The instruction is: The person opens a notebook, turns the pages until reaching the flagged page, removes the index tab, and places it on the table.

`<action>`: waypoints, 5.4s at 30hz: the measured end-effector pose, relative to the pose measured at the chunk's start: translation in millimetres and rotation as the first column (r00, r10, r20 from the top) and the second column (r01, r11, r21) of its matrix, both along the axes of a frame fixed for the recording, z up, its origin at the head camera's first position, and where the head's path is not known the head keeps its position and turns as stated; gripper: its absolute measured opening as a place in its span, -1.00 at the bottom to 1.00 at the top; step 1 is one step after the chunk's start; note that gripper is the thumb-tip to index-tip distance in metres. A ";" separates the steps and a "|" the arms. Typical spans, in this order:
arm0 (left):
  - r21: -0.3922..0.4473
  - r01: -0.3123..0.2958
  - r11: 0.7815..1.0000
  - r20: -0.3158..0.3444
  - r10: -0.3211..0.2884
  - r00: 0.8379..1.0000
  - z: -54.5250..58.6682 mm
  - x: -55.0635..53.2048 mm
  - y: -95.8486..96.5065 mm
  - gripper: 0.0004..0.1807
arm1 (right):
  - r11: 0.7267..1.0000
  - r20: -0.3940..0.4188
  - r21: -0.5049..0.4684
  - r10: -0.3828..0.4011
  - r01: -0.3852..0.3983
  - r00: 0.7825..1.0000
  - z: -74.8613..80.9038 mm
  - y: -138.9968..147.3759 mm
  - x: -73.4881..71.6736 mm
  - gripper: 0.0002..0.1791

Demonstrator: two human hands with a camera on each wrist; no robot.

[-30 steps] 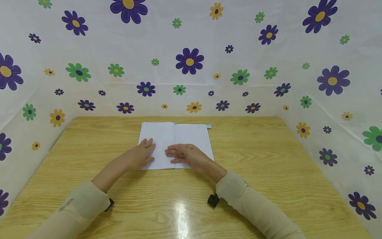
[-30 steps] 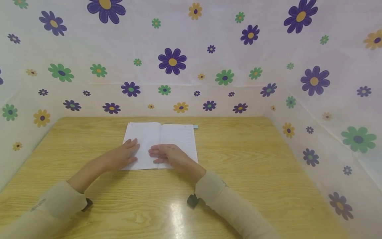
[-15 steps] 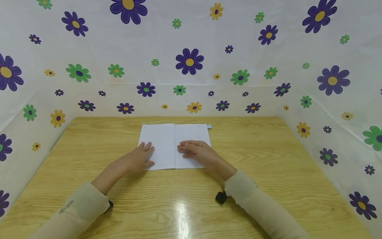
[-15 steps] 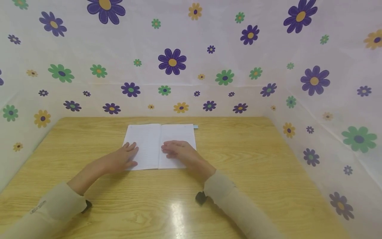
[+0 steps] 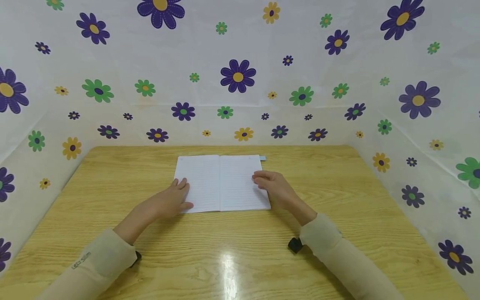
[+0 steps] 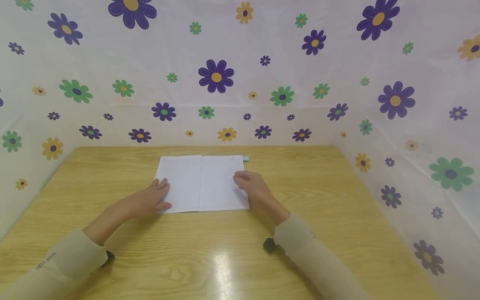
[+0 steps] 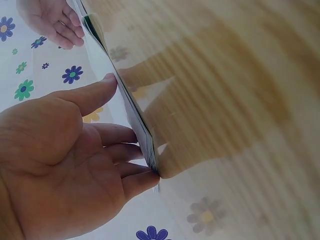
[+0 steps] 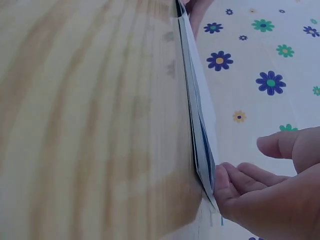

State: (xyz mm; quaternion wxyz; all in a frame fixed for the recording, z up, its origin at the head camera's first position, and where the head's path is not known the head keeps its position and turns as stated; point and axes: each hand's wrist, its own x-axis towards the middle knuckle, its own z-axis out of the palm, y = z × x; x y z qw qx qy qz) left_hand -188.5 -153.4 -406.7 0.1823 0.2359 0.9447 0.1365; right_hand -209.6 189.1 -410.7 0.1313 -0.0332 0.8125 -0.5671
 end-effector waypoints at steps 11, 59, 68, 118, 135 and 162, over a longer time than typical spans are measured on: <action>0.004 0.008 1.000 -0.003 -0.008 1.000 2.1 0.9 1.3 -0.22 | 0.877 -0.208 0.466 0.241 -0.120 0.948 -6.9 10.1 0.9 -0.38; 0.015 -0.004 1.000 0.029 0.003 1.000 6.1 3.0 3.3 -0.22 | 0.806 -0.427 0.588 0.240 0.067 0.872 1.3 -11.0 25.8 -0.70; -0.004 0.005 1.000 0.012 -0.005 1.000 7.2 3.4 3.3 -0.22 | 0.943 -0.447 0.318 0.055 0.101 0.893 -2.6 -1.6 23.1 -0.59; -0.026 0.000 1.000 0.015 0.001 1.000 5.6 0.6 3.7 -0.22 | 0.918 -0.014 -0.330 -0.238 0.220 0.971 -4.5 -51.9 16.9 -0.51; -0.002 0.002 1.000 0.016 -0.002 1.000 10.0 1.2 3.7 -0.20 | 0.943 -0.211 -0.306 -0.203 0.133 0.956 -7.5 -60.8 18.4 -0.53; 0.218 -0.073 0.973 -0.167 0.111 0.980 31.8 -5.3 -20.5 -0.29 | 0.862 -0.101 -0.506 -0.032 -0.024 0.994 -4.2 -78.5 20.3 -0.41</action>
